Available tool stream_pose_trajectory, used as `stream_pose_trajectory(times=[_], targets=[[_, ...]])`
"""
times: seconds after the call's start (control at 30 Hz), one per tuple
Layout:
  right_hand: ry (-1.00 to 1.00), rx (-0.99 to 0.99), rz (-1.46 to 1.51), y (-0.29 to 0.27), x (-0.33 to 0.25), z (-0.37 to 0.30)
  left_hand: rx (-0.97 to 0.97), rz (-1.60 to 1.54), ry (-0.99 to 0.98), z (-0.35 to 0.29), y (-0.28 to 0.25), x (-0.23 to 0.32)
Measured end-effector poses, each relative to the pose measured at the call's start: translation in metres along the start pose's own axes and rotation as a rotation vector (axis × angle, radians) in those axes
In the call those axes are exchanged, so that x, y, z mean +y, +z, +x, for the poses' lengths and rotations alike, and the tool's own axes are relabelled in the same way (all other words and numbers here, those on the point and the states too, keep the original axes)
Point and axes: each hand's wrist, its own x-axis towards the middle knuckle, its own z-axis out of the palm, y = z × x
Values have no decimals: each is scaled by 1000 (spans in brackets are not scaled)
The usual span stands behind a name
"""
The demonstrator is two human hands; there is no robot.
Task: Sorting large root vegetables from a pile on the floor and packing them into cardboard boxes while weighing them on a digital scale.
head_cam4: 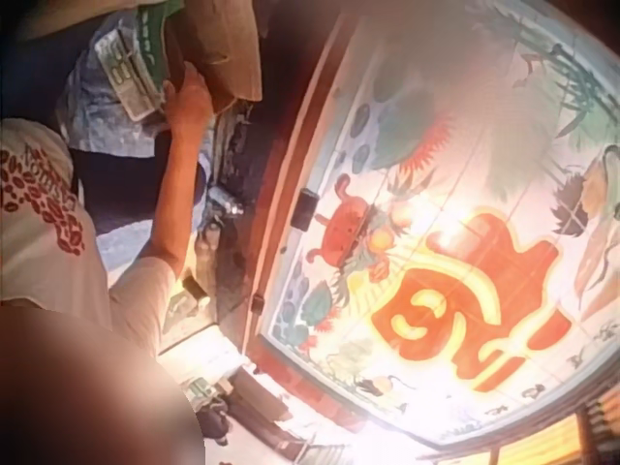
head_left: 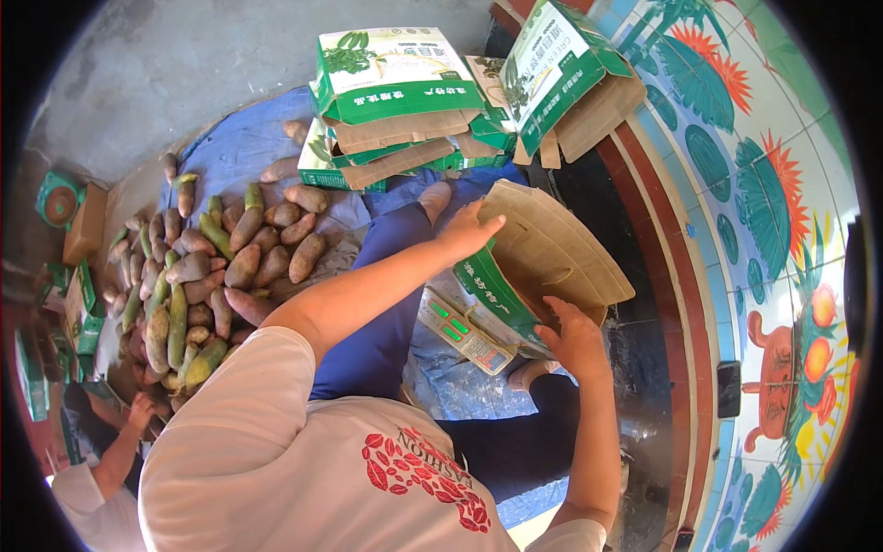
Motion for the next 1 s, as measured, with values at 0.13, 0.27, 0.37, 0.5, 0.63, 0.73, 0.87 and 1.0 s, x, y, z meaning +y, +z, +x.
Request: stream_pose_trajectory(times=[0.13,0.27,0.37,0.5,0.63,0.73,0.87,1.0], targets=[[69,-173,-26,10,9,14,42,65,-47,-2,9,15],[49,-216,-53,28,22,14,64,70,-16,2,20,9],[25,-145,-64,32,33,9,26,18,-57,6,26,17],[0,-79,-57,35,34,4,90,46,-11,11,36,11],[0,-36,-125,37,35,6,103,-36,0,21,42,6],[-4,-24,-152,39,34,6,125,9,22,20,41,3],[-19,-35,-200,39,33,9,114,-34,10,11,36,1],[-28,-57,-195,35,30,17,104,-176,-58,-2,21,10]])
